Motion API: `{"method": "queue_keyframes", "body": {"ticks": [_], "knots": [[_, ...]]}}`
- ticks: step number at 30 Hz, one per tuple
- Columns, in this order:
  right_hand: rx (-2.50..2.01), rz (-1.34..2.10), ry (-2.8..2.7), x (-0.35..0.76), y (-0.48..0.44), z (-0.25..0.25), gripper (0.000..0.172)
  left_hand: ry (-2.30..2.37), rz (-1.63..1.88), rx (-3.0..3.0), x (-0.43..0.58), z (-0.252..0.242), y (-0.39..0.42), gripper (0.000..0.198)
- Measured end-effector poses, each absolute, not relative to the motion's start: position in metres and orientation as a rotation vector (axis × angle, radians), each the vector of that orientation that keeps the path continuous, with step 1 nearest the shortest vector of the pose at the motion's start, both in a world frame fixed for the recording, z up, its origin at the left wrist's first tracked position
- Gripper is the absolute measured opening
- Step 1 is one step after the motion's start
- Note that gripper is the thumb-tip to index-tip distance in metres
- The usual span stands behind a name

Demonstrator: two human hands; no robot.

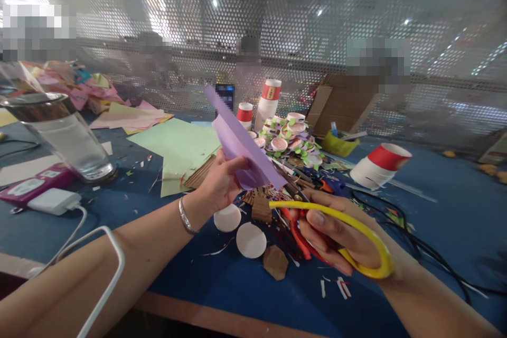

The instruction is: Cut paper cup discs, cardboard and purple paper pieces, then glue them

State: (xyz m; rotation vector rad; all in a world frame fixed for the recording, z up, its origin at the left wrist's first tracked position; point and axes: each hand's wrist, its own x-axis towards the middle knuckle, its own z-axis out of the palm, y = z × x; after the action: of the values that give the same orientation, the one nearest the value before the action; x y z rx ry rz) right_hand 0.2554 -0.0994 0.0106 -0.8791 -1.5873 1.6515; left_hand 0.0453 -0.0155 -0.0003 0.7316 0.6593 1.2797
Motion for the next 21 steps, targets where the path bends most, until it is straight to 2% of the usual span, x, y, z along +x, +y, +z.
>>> {"method": "queue_keyframes", "body": {"ticks": [11,18,21], "knots": [[-0.971,1.606,-1.588,0.2533,-0.1021,0.0122,0.037,0.653,1.356,0.753,0.0467,-0.001,-0.0147,0.052],[-1.017,1.555,-1.625,0.2512,-0.1049,0.0122,0.037,0.696,1.32,0.758,0.0475,0.0012,-0.0176,0.071],[-1.018,1.491,-1.625,0.2529,-0.1039,0.0106,0.037,0.71,1.372,0.796,0.0494,-0.0002,-0.0167,0.067]]}}
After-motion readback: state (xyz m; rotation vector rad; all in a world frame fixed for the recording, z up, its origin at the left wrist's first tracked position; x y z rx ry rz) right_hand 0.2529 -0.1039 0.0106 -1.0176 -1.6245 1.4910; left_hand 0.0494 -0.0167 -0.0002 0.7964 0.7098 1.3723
